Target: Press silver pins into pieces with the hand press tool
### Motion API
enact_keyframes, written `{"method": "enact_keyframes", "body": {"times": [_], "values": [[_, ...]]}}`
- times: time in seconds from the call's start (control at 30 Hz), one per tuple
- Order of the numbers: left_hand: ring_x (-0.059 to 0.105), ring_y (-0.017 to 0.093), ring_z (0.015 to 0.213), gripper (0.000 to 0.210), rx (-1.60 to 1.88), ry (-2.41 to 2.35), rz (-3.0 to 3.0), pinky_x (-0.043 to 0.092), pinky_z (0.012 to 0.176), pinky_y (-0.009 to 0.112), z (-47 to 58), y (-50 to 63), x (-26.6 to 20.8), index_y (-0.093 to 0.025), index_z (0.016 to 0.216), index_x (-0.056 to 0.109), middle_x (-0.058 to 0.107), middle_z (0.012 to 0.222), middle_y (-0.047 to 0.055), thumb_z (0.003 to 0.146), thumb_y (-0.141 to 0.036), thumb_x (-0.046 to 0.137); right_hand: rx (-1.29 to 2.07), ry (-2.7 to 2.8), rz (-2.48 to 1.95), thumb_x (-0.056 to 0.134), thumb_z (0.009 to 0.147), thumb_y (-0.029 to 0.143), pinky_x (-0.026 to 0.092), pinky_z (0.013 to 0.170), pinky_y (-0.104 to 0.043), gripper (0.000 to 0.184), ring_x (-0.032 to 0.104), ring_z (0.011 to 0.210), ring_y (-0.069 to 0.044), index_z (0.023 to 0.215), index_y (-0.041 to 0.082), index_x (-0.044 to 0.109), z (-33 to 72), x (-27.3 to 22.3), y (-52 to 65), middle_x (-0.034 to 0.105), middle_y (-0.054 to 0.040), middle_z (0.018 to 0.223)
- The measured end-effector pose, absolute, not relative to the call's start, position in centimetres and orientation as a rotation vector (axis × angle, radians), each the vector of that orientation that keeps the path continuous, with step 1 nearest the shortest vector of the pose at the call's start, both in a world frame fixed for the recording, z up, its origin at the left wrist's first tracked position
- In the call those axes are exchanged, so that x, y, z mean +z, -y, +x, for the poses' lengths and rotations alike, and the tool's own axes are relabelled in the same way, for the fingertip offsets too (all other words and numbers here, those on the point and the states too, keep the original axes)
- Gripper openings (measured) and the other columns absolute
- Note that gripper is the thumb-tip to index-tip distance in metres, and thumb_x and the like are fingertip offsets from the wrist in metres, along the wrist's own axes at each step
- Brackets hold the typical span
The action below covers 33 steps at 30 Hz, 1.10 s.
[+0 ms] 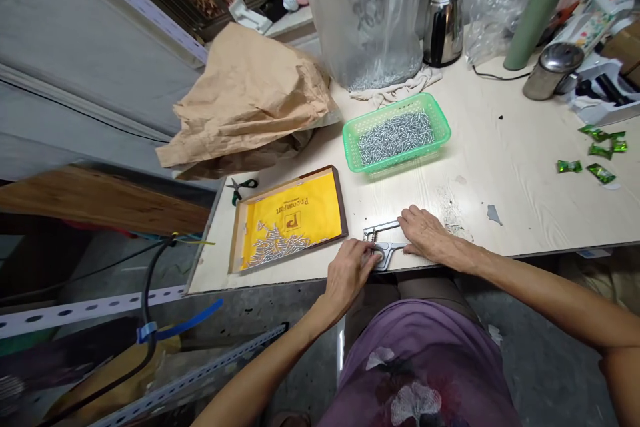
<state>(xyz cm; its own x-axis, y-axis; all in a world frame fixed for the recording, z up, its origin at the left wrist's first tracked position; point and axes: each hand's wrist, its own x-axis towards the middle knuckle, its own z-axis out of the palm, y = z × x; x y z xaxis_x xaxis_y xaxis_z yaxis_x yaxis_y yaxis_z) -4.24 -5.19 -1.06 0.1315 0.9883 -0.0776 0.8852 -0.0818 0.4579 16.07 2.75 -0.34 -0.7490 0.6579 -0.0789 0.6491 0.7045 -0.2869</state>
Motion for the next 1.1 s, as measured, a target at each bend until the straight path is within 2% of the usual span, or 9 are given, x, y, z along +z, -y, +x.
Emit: {"method": "enact_keyframes", "body": {"times": [0.13,0.3,0.4,0.5,0.67,0.87,0.93,1.03,1.1], "values": [[0.050,0.028,0.119,0.049,0.326,-1.496,2.400,0.045,0.098,0.043,-3.0,3.1,-2.2,-0.016,0.129,0.046,0.055,0.130,0.014,0.085,-0.029,0.062,0.442,2.848,-1.166,0.075,0.073,0.029,0.044,0.079,-0.037,0.048,0.051,0.097,-0.027,0.112,0.009,0.055,16.0,-0.5,-2.0,0.058,-0.0134,0.102],[0.053,0.028,0.112,0.066,0.075,-1.333,2.521,0.046,0.095,0.044,-2.5,0.7,-2.5,-0.016,0.140,0.032,0.052,0.132,0.015,0.084,-0.032,0.063,0.436,2.880,-1.216,0.081,0.065,0.036,0.044,0.086,-0.041,0.073,0.051,0.102,-0.029,0.124,0.009,0.049,17.1,-0.2,-1.6,0.056,-0.0158,0.114],[0.054,0.029,0.107,0.072,-0.107,-1.332,2.528,0.048,0.088,0.043,-2.0,-0.1,-1.5,-0.013,0.139,0.033,0.054,0.126,0.016,0.081,-0.037,0.068,0.379,2.855,-1.322,0.080,0.066,0.038,0.044,0.084,-0.042,0.071,0.051,0.100,-0.030,0.123,0.009,0.050,17.6,0.1,-1.2,0.056,-0.0161,0.112],[0.054,0.028,0.105,0.063,-0.234,-1.305,2.519,0.049,0.083,0.041,-1.4,-0.6,-0.4,-0.015,0.132,0.043,0.058,0.117,0.013,0.080,-0.039,0.068,0.329,2.869,-1.300,0.074,0.073,0.033,0.044,0.079,-0.040,0.054,0.052,0.096,-0.028,0.116,0.008,0.054,17.4,-0.1,-0.7,0.058,-0.0150,0.105],[0.054,0.024,0.103,0.024,-0.314,-1.294,2.482,0.047,0.081,0.037,-1.0,-0.3,0.3,-0.019,0.109,0.057,0.061,0.106,0.008,0.089,-0.033,0.058,0.277,2.874,-1.248,0.056,0.084,0.012,0.040,0.071,-0.035,0.011,0.051,0.084,-0.023,0.094,0.013,0.060,16.6,-1.9,0.7,0.058,-0.0093,0.089],[0.056,0.024,0.099,0.016,-0.258,-1.324,2.477,0.049,0.078,0.036,-1.1,0.2,-0.4,-0.019,0.102,0.060,0.063,0.098,0.007,0.092,-0.030,0.053,0.277,2.752,-1.210,0.048,0.089,0.012,0.038,0.067,-0.032,0.013,0.050,0.075,-0.020,0.086,0.016,0.060,17.0,-2.5,1.1,0.057,-0.0054,0.078],[0.057,0.025,0.101,0.027,-0.122,-1.391,2.491,0.051,0.081,0.038,-1.2,0.8,-1.2,-0.018,0.115,0.056,0.063,0.105,0.009,0.091,-0.031,0.055,0.281,2.745,-1.210,0.057,0.087,0.022,0.040,0.069,-0.033,0.016,0.051,0.080,-0.022,0.100,0.013,0.060,17.6,-1.8,0.5,0.059,-0.0081,0.085],[0.053,0.028,0.119,0.036,0.187,-1.466,2.518,0.048,0.095,0.045,-1.3,2.6,-3.1,-0.015,0.128,0.048,0.057,0.127,0.015,0.094,-0.028,0.049,0.326,2.770,-1.176,0.063,0.084,0.037,0.044,0.074,-0.037,0.043,0.053,0.088,-0.026,0.117,0.011,0.055,18.6,-0.7,-1.0,0.061,-0.0131,0.098],[0.044,0.028,0.131,0.035,0.361,-1.437,2.536,0.043,0.104,0.048,-1.0,4.2,-4.2,-0.016,0.130,0.046,0.051,0.136,0.015,0.096,-0.025,0.042,0.377,2.778,-1.141,0.058,0.087,0.037,0.044,0.076,-0.037,0.037,0.054,0.090,-0.025,0.117,0.014,0.056,19.0,-0.4,-2.0,0.061,-0.0130,0.101]]}}
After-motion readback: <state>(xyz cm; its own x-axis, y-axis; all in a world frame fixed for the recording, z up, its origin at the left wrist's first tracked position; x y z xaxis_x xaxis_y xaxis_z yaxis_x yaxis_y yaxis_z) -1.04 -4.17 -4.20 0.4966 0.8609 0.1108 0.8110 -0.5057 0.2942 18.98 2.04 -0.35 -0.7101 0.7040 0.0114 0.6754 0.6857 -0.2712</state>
